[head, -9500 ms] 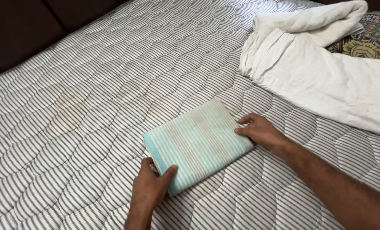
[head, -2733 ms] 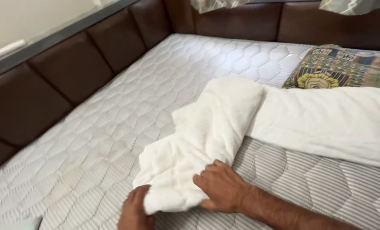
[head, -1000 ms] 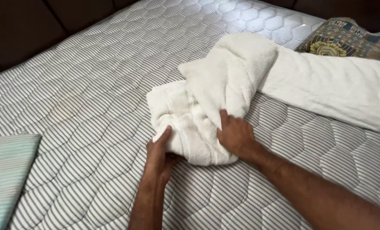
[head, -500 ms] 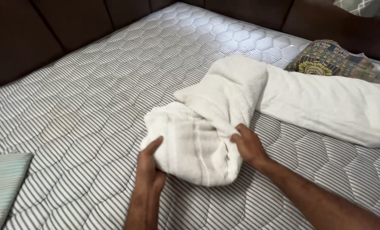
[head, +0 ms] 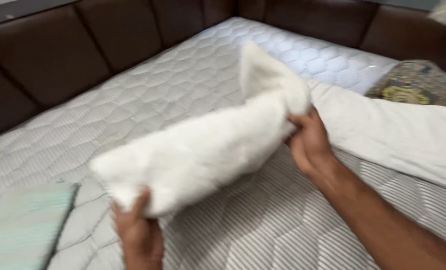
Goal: The person unfolds a white towel on a bed, smooths it out, and then folds it into a neat rectangular shape. The person also briefly handles a striped pillowcase before focusing on the towel.
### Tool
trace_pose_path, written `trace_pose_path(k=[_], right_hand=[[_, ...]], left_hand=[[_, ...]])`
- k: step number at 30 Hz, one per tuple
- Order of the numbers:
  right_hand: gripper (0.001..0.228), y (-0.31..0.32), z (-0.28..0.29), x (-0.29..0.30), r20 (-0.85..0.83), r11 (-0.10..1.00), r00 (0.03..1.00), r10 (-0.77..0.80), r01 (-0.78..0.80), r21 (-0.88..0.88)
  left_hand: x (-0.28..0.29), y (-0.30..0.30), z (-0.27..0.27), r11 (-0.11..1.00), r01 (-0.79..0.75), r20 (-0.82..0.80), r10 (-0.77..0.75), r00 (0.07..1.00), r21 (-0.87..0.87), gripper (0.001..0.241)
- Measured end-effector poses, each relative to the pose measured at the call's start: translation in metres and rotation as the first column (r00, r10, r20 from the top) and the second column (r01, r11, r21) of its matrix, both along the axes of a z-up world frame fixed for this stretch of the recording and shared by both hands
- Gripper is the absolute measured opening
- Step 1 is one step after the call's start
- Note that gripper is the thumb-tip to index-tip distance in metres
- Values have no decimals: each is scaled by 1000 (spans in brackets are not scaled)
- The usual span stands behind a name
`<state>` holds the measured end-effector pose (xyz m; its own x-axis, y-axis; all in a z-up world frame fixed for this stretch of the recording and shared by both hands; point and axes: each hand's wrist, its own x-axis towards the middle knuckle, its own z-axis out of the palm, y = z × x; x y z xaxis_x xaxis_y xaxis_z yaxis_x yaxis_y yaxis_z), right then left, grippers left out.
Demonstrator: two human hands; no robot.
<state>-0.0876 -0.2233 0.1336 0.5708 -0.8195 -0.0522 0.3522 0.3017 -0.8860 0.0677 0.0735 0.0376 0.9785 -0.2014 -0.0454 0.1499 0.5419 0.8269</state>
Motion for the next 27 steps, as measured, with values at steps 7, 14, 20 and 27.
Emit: trace_pose_path(k=[7, 14, 20, 27], right_hand=[[53, 3, -170, -73, -369, 896, 921, 121, 58, 440], [51, 6, -179, -104, -346, 950, 917, 197, -90, 300], [52, 10, -180, -112, -343, 940, 907, 243, -132, 316], [54, 9, -179, -118, -392, 935, 878, 274, -148, 322]], left_hand=[[-33, -21, 46, 645, 272, -369, 17, 929, 714, 90], [-29, -35, 17, 548, 264, -280, -55, 958, 794, 108], [-23, -38, 18, 818, 196, -447, 81, 891, 540, 110], [-25, -37, 4, 957, -64, -498, 204, 843, 284, 108]])
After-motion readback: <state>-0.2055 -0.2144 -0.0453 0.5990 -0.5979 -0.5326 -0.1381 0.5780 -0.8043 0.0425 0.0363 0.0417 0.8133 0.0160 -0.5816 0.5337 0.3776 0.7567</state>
